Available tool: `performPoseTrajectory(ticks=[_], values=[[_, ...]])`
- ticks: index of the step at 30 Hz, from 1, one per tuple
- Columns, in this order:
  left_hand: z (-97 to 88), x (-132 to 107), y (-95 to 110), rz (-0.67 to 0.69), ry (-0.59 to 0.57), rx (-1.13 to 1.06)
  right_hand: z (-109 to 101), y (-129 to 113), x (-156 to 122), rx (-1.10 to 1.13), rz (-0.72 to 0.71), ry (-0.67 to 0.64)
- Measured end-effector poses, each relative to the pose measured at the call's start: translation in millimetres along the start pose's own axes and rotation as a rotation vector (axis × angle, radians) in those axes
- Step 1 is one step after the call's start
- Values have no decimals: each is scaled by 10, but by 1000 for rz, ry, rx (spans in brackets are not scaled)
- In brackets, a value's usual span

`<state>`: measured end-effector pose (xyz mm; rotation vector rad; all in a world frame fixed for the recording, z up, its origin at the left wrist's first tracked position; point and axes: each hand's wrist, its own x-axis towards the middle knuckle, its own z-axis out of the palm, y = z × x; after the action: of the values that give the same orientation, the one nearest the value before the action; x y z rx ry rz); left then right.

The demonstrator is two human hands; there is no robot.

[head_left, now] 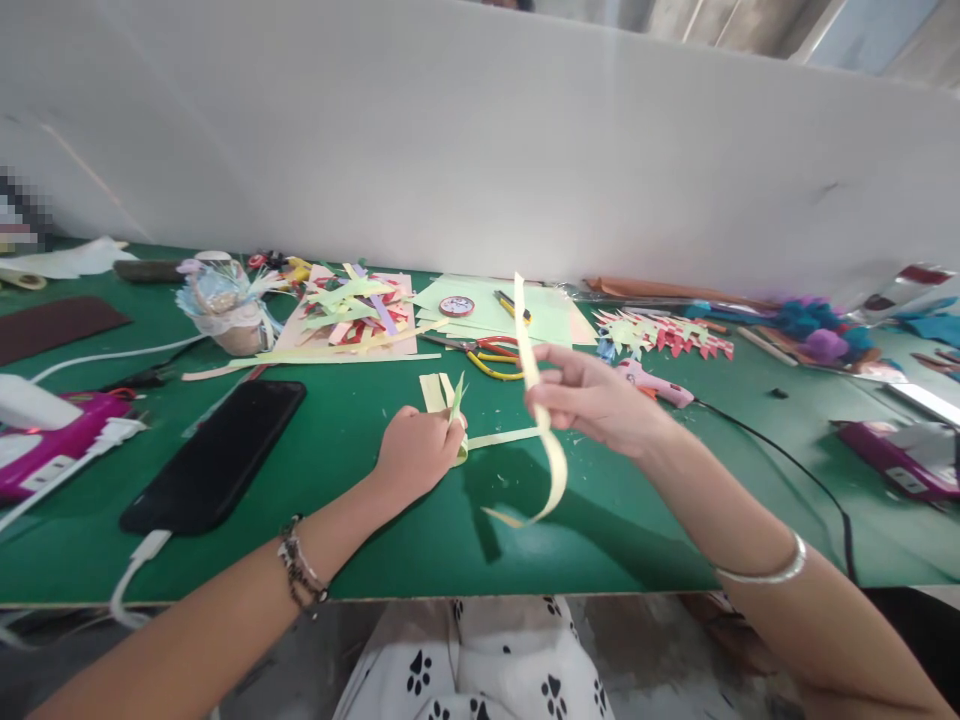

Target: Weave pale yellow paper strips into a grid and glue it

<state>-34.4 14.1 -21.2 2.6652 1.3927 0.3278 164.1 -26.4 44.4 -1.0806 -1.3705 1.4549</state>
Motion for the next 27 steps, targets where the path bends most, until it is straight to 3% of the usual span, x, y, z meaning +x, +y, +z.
performPoseTrajectory(ticks=[5,9,13,18,24,27], values=[[32,6,-16,9,38,40,157,478,217,-114,158,56],[38,7,-20,10,30,36,219,690,305,-197,159,27],[39,1,-16,2,29,57,258,735,304,-362,151,-34],[48,0,-16,13,35,69,274,717,256,-647,-57,30],[46,1,-12,23,40,83,284,718,179,-638,-96,-25],[34,1,-2,17,35,115,301,726,151,-720,-202,-67]])
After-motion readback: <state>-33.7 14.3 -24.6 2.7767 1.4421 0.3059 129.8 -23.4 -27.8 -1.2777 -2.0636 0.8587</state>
